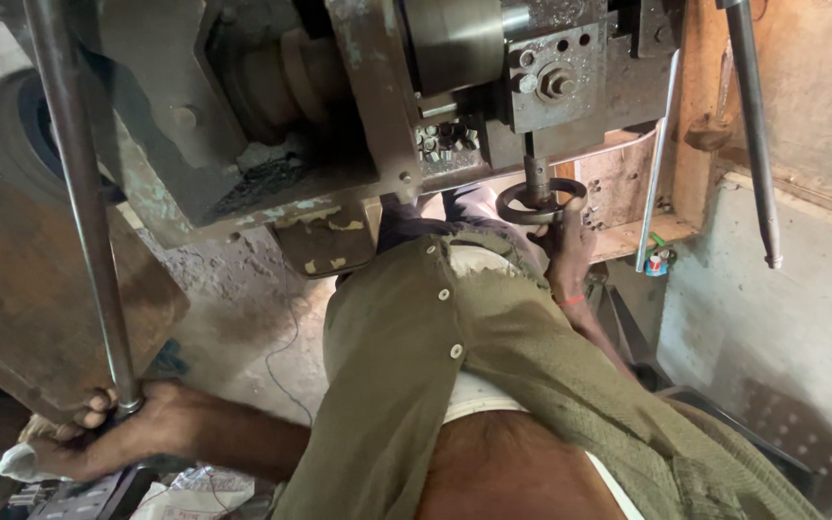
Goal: The person operates a metal lathe, using a long metal rod to guide the cutting tool while turning a handwheel to adjust the machine's carriage. The person is standing and manipulating the controls to shape a metal workpiece.
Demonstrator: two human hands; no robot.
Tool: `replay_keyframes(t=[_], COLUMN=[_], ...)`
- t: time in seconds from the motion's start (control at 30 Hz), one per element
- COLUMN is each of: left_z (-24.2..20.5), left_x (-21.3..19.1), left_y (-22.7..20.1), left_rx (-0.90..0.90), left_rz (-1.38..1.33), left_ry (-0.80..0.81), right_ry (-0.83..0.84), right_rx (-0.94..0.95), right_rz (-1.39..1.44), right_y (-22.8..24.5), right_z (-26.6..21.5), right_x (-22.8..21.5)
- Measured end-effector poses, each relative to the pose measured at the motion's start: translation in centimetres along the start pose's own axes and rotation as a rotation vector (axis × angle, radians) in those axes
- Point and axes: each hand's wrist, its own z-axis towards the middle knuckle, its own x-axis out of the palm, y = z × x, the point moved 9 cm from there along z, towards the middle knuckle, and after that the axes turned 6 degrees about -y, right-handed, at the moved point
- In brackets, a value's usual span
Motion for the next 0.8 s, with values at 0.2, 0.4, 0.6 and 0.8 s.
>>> replay_keyframes(t=[0.2, 0.4, 0.6, 0.8], left_z=[-0.6, -1.4, -0.9, -1.4], left_x=[-1.2, 0.5, 0.1, 0.9], left_y=[-0.4, -0.4, -0.1, -0.5], left_rx=[0.018, -0.018, -0.038, -0.031], left_rz=[0.038, 0.019, -0.016, -0.011], left_ry=[-0.186, -0.168, -0.189, -0.088], right_ry=[-0.137, -0.297, -0.332, -0.318], right_rx=[-0.057, -0.033, -0.019, -0.043], right_rz=[-0.004, -0.257, -0.267, -0.318], right_y=[1.9, 2.3, 2.0, 2.2], right_z=[0.2, 0.4, 1.0, 1.4], right_x=[0.4, -0.9, -1.7, -2.1])
